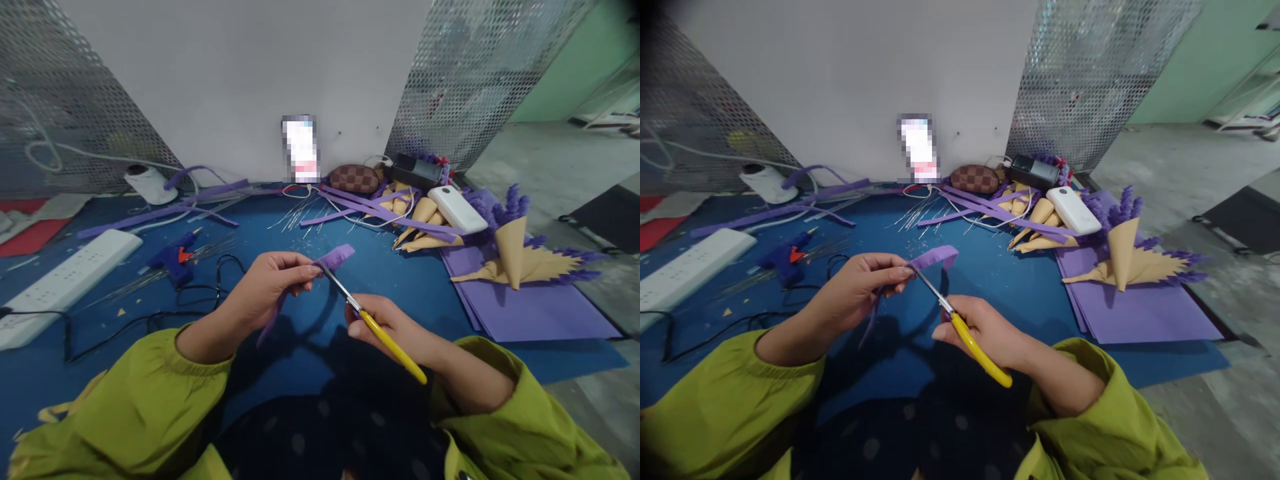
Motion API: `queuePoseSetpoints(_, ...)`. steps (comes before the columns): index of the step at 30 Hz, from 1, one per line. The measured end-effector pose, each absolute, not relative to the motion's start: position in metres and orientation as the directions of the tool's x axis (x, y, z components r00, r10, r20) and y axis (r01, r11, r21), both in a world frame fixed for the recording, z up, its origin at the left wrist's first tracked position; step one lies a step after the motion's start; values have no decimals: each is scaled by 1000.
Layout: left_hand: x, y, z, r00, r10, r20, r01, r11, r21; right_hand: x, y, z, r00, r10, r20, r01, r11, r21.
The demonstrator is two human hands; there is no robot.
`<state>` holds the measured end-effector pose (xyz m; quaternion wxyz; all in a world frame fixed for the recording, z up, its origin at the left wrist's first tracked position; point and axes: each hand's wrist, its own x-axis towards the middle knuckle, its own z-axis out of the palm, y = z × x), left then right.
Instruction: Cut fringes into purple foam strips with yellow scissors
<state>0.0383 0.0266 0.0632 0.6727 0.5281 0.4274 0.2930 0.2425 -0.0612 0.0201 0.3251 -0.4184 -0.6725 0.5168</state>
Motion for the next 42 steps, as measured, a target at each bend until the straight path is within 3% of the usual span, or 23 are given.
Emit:
queuePoseSetpoints(5,36,29,64,516,790,-330,38,364,931,244,-64,19,-524,848,-83,53,-64,-997)
queuePoseSetpoints(10,36,27,66,487,827,-280,-12,327,945,238,-57,16,-429,903,28,231,139,-963)
queuePoseSetpoints(14,32,28,71,445,872,-205,-61,258,964,231,-45,25,-392,918,61,364,216,-906)
queuePoseSetpoints(19,26,33,75,407,907,-112,-93,163,982,224,-35,32,-453,888,80,269,222,-937)
queuePoseSetpoints(29,28,37,67,421,899,-124,-44,157,987,228,-42,17,-484,872,70,136,154,-979)
queuePoseSetpoints(42,31,35,63,428,898,-106,61,89,994,231,-42,15,-460,884,87,216,206,-954)
